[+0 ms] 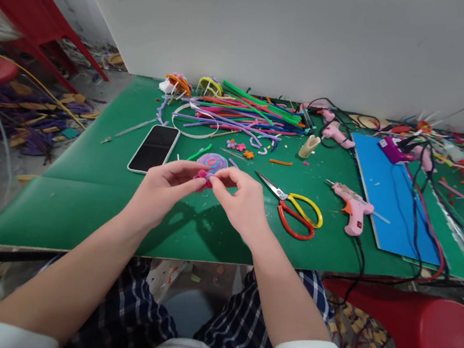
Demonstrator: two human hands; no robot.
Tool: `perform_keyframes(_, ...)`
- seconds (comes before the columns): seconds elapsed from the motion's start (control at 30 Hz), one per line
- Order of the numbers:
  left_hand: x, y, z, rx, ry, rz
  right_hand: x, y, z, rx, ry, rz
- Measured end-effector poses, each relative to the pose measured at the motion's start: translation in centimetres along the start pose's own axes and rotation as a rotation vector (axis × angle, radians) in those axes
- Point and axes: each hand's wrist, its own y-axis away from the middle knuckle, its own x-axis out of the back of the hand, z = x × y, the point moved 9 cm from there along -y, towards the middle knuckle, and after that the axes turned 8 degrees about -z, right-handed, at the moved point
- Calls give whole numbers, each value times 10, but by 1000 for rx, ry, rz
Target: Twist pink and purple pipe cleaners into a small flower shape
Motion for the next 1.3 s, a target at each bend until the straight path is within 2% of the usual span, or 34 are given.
perform_keyframes(0.1,3,0,-7,77,17,34,1,1,-2,19,61,5)
perform_keyframes(0.2,5,-1,-9,95,7,41,1,1,-4,39,83,8)
perform_keyframes(0.3,7,-1,-13,108,92,59,3,2,-7,71,83,33)
perform_keyframes(0.5,5,0,-22,145,337,81,-1,9,-30,306,314,109)
perform_keyframes(0.63,2,2,-24,171,388,84,-4,15,-36,418,452,182)
perform_keyframes(0.77,2,2,-24,172,399,96,-6,20,-39,497,489,222)
perform_keyframes(0.97,1,2,-24,164,401,80,-9,20,-36,486,473,196)
perform_keyframes(1.2,-2,2,-21,147,412,51,-11,24,-40,532,479,251)
perform_keyframes(1.3,1,2,-19,123,371,75,-9,24,-39,484,443,272)
